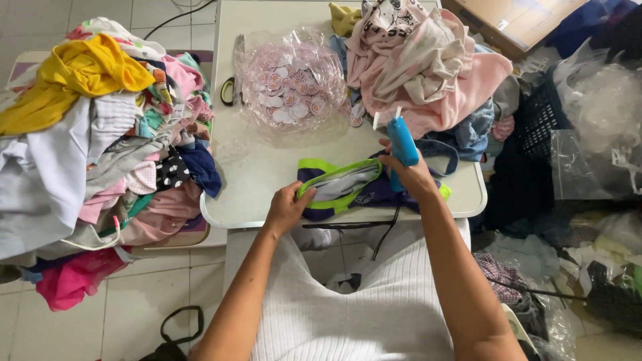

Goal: The person uses a hot glue gun to attach small circular stickers to various pieces of clothing. They pick up a pink garment, apply glue, and press a sticker onto it. They repeat this process with a white garment and a blue and green garment, placing the finished items on the table.

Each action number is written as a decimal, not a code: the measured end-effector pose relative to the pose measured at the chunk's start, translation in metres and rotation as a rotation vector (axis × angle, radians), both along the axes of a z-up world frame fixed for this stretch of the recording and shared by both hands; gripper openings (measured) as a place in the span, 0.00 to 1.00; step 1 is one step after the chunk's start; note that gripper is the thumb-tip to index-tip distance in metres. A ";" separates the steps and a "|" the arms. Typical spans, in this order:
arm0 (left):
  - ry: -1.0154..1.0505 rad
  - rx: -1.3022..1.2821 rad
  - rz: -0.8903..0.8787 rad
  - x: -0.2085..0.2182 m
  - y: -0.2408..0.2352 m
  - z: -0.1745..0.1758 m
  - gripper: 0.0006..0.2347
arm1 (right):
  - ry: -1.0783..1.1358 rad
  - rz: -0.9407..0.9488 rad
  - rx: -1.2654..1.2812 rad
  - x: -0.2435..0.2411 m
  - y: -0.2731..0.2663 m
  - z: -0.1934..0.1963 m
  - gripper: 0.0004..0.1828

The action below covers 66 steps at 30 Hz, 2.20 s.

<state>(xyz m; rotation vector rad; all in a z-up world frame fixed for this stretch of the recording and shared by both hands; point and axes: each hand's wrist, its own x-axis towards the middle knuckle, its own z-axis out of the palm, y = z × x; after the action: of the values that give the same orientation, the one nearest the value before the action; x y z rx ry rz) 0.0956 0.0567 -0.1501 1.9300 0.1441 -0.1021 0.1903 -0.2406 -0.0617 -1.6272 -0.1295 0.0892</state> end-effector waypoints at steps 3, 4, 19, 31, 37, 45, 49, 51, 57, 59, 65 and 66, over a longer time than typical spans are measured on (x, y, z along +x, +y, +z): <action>0.047 -0.041 0.022 -0.008 0.004 0.006 0.16 | -0.003 0.040 0.066 -0.006 0.010 0.020 0.12; 0.048 -0.041 0.024 -0.009 0.005 0.003 0.16 | -0.002 0.042 0.066 -0.013 0.015 0.027 0.12; -0.482 0.378 0.016 0.026 -0.044 0.044 0.15 | 0.197 0.256 0.797 -0.042 0.040 -0.022 0.12; -0.386 0.133 0.182 0.015 -0.032 0.012 0.04 | 0.371 0.169 0.755 -0.034 0.023 -0.069 0.10; -0.280 0.056 0.164 0.018 -0.027 0.016 0.04 | 0.310 0.244 0.759 -0.032 0.020 -0.078 0.09; -0.291 -0.077 0.103 0.021 -0.023 -0.005 0.18 | 0.284 0.256 0.782 -0.042 0.025 -0.057 0.10; -0.326 -0.025 0.091 0.017 -0.025 0.029 0.21 | 0.267 0.272 0.781 -0.050 0.024 -0.039 0.10; -0.362 0.013 0.098 0.018 -0.025 0.029 0.21 | 0.237 0.295 0.821 -0.051 0.025 -0.032 0.12; -0.355 0.036 0.113 0.019 -0.024 0.022 0.18 | 0.243 0.333 0.899 -0.050 0.034 -0.032 0.12; -0.351 0.029 0.132 0.020 -0.024 0.027 0.16 | 0.245 0.344 0.866 -0.048 0.035 -0.044 0.13; -0.377 0.037 0.186 0.022 -0.026 0.026 0.11 | 0.282 0.346 0.790 -0.041 0.027 -0.067 0.15; -0.388 0.048 0.207 0.022 -0.026 0.029 0.09 | 0.289 0.350 0.799 -0.041 0.027 -0.062 0.16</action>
<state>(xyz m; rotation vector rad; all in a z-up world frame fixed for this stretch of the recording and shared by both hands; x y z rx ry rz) 0.1171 0.0308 -0.1216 1.9330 0.0859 0.4153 0.1494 -0.2137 -0.1236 -0.7703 -0.1957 0.4771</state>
